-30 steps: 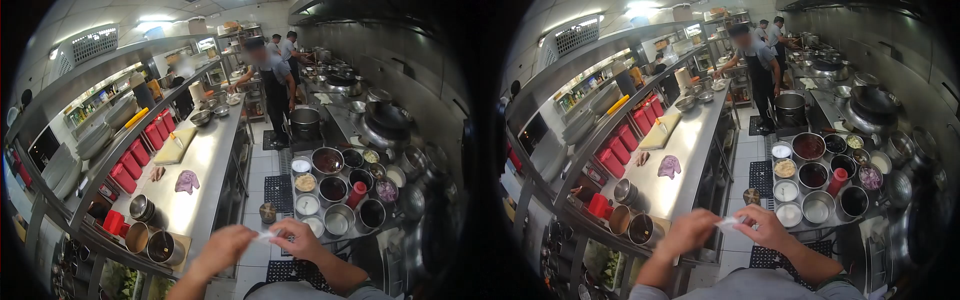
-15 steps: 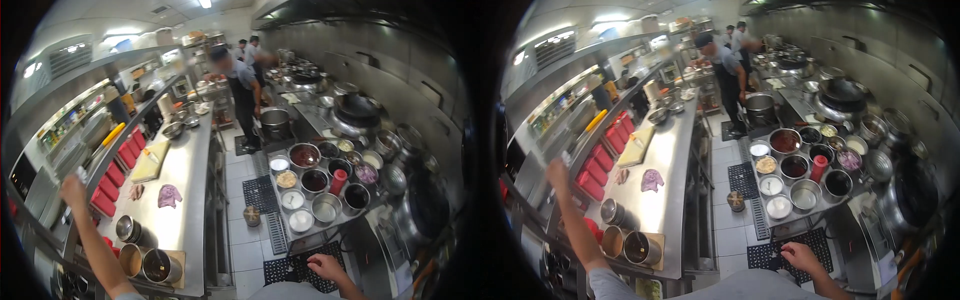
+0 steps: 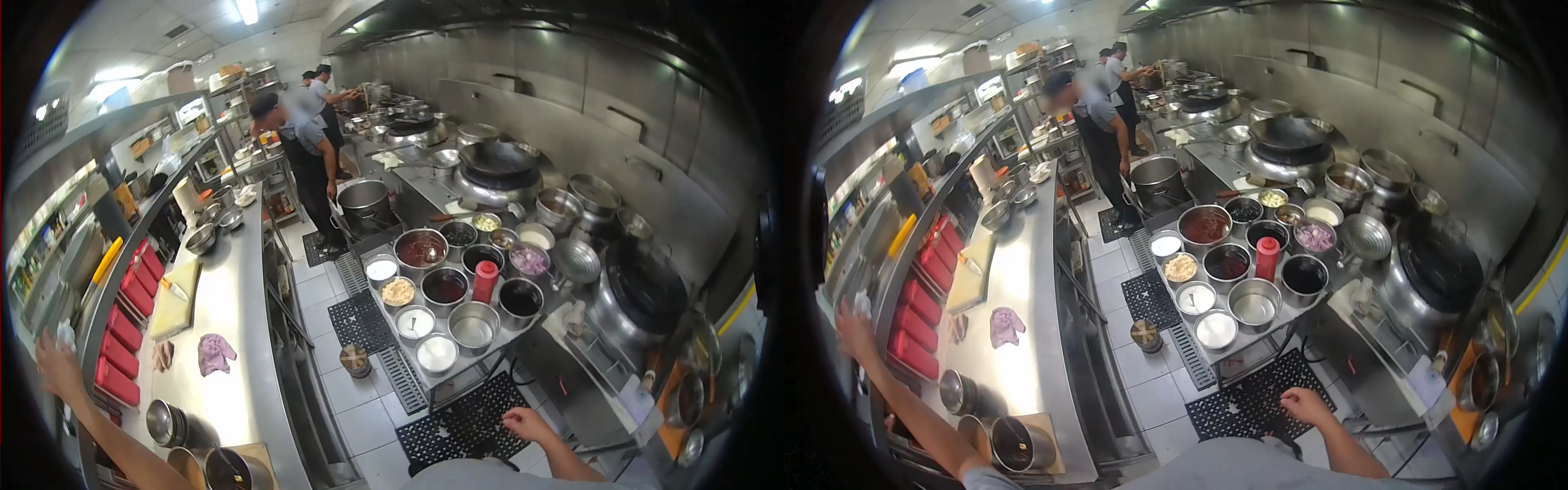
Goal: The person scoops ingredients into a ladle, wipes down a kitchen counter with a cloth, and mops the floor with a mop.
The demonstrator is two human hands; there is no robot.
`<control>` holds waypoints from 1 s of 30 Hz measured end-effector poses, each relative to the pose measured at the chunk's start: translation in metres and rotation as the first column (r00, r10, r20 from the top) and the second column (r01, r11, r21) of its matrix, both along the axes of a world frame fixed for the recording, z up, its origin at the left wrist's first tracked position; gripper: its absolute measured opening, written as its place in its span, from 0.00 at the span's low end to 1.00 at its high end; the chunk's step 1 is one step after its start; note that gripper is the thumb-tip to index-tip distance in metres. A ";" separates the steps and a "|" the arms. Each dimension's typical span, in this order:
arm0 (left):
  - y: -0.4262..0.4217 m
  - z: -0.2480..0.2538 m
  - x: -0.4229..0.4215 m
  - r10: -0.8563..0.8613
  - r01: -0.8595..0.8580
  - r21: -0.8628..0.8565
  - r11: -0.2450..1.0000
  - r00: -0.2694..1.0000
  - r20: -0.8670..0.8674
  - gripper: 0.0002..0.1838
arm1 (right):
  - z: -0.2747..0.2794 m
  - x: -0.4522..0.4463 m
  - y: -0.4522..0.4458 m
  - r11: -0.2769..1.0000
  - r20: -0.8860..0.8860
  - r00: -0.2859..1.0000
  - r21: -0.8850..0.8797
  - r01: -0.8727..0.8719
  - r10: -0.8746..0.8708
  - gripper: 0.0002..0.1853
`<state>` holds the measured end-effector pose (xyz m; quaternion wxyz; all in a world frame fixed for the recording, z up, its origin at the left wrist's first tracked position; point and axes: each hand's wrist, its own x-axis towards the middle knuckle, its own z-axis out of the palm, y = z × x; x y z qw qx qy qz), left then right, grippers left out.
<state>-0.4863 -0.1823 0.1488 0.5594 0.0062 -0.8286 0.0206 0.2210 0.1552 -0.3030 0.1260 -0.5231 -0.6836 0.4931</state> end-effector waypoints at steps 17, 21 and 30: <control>0.243 -0.342 0.314 -0.570 0.834 0.464 0.299 -0.235 0.788 0.21 | -0.192 0.147 -0.046 0.741 0.209 0.953 -0.599 0.304 -0.222 0.25; 0.163 -0.615 0.323 0.007 0.679 0.442 0.586 -0.550 0.835 0.29 | -0.196 0.165 -0.020 0.733 0.209 0.953 -0.609 0.303 -0.220 0.23; 0.137 -0.616 0.355 -0.171 0.179 0.398 0.900 -0.694 0.699 0.26 | -0.197 0.218 -0.005 0.670 0.323 0.925 -0.643 0.371 -0.201 0.20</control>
